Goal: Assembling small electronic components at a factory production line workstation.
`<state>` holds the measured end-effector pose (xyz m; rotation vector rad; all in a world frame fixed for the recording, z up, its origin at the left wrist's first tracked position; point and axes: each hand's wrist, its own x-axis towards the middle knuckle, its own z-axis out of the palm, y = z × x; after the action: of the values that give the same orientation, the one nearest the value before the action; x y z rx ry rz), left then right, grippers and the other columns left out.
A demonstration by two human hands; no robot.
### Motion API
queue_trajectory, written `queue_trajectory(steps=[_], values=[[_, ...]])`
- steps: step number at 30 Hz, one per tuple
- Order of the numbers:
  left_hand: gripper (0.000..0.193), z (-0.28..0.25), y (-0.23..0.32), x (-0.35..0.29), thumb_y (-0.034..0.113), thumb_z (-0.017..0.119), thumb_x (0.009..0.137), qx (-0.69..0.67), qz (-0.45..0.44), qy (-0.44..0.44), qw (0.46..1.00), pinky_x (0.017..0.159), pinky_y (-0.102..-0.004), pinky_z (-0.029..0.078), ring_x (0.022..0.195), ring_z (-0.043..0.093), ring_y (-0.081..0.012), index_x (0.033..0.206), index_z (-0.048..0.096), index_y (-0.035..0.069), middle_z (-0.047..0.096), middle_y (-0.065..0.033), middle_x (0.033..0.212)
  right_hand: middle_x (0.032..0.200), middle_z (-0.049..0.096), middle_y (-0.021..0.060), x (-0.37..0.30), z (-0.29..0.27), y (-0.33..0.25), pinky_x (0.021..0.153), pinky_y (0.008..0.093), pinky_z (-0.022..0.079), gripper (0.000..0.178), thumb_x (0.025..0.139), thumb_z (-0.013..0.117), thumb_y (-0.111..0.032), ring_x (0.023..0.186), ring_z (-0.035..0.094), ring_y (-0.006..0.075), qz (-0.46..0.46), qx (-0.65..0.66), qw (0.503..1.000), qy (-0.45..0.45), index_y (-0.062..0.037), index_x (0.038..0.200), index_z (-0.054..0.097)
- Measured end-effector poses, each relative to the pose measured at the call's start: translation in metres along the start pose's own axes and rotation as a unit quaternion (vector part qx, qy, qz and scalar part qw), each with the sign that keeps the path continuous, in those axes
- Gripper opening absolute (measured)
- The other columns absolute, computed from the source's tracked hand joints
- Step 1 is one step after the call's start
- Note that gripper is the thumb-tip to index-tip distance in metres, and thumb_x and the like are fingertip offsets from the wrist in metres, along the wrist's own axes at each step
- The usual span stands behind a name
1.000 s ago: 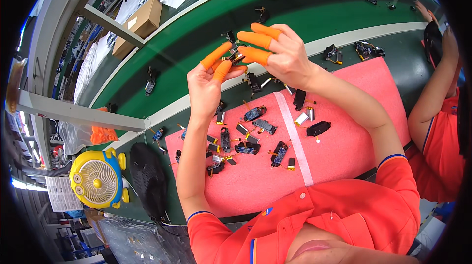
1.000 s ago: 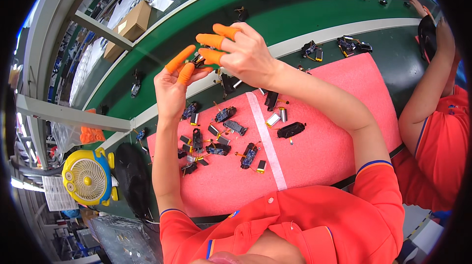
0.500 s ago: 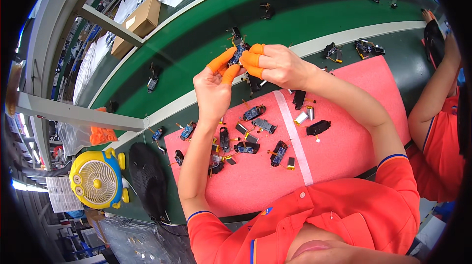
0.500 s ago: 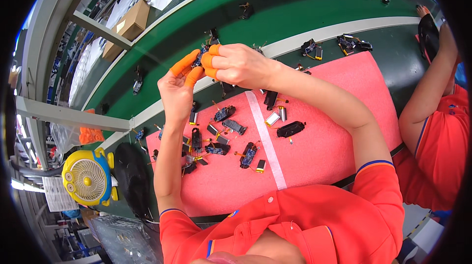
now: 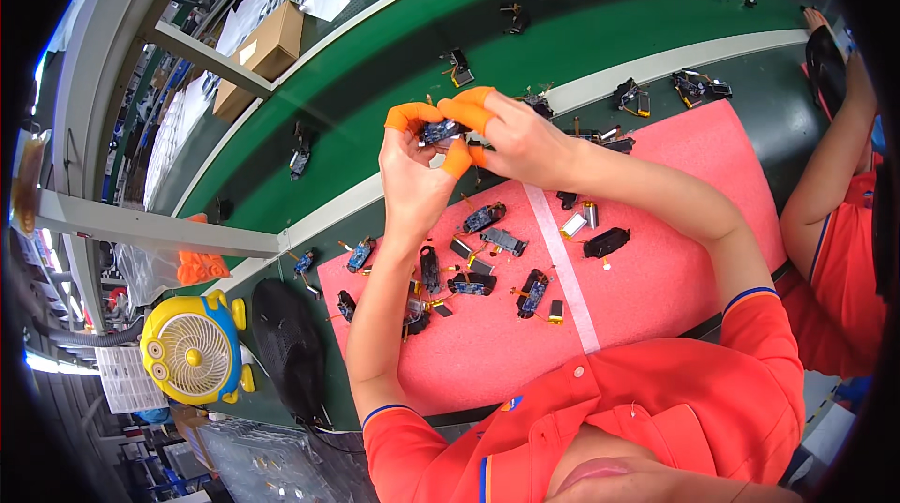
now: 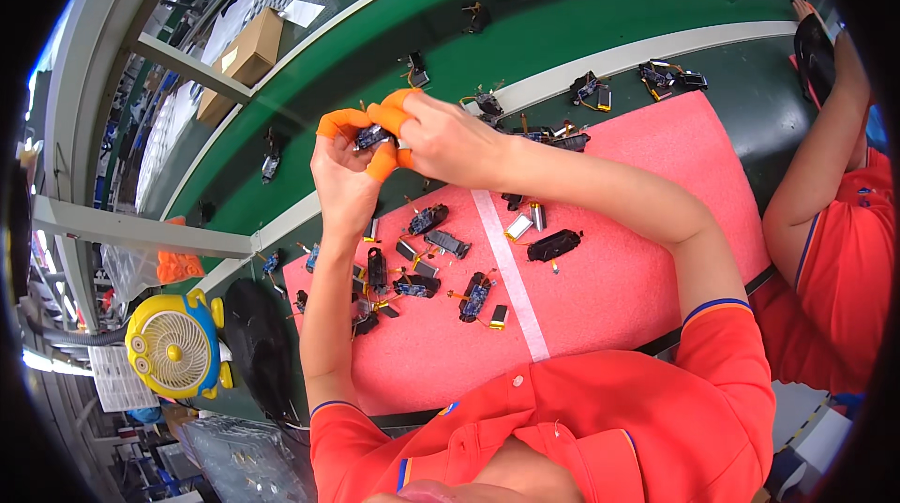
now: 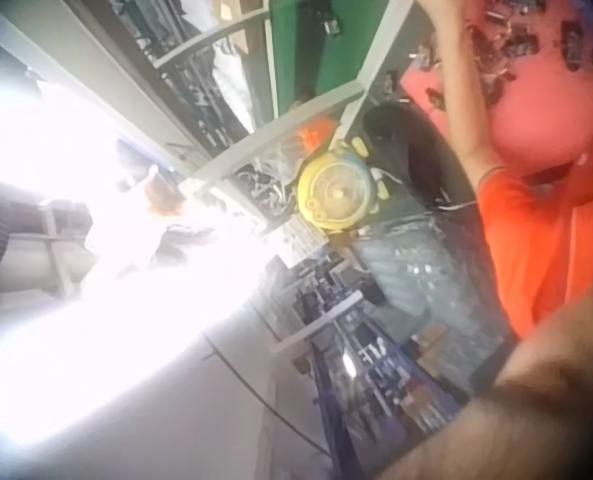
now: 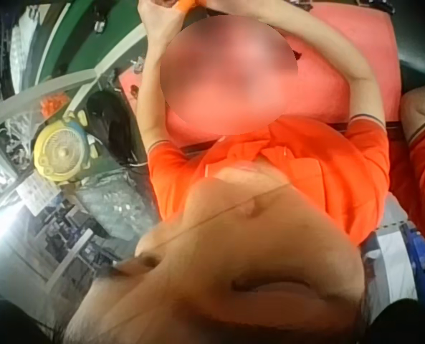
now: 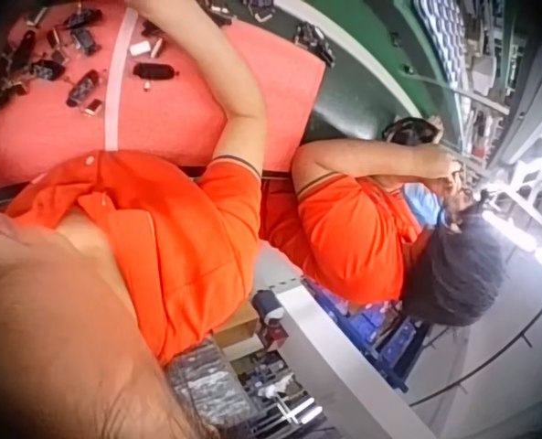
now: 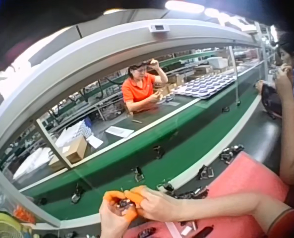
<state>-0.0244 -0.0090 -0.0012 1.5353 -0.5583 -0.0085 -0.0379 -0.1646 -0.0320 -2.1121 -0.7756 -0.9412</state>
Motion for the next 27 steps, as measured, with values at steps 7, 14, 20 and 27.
queue_trajectory(steps=[7,14,20,27], values=[[0.032,0.002,-0.005,-0.006,-0.007,0.06,0.075,0.032,0.072,0.035,0.996,0.072,-0.0251,0.049,0.085,0.056,-0.0142,0.103,0.046,0.0,0.054,-0.0095,0.098,0.098,0.057,0.0172,0.002,0.001,-0.011,0.074,0.0343,0.05,0.047,0.065,0.068,0.003,0.087,0.059,0.029,-0.022,0.005,0.999,0.037,0.0045,0.11,0.056],[0.041,-0.011,0.012,0.001,-0.008,0.057,0.079,0.092,0.085,-0.074,0.989,0.073,-0.0285,0.05,0.088,0.058,-0.0183,0.117,0.042,0.0,0.054,-0.0142,0.103,0.089,0.061,0.0142,0.021,-0.021,0.004,0.068,0.0301,0.051,0.033,0.069,0.07,0.002,0.075,0.062,0.0222,0.068,0.15,0.986,0.012,0.0035,0.1,0.059],[0.053,-0.019,-0.019,0.001,-0.008,0.056,0.08,0.229,0.136,-0.106,0.958,0.074,-0.0308,0.051,0.093,0.058,-0.0198,0.128,0.036,0.002,0.05,-0.0168,0.113,0.085,0.063,0.013,0.04,-0.042,0.012,0.064,0.0277,0.051,0.028,0.068,0.072,-0.002,0.072,0.063,0.0182,0.217,0.207,0.946,-0.123,0.0048,0.093,0.059],[0.06,-0.006,0.004,0.007,-0.008,0.059,0.078,0.241,0.057,-0.009,0.969,0.075,-0.0311,0.053,0.094,0.059,-0.022,0.132,0.04,0.008,0.052,-0.0166,0.112,0.097,0.063,0.0183,0.054,-0.107,0.12,0.07,0.0348,0.052,0.041,0.066,0.077,-0.02,0.082,0.064,0.0264,0.309,-0.2,0.901,-0.23,0.0008,0.098,0.061]])
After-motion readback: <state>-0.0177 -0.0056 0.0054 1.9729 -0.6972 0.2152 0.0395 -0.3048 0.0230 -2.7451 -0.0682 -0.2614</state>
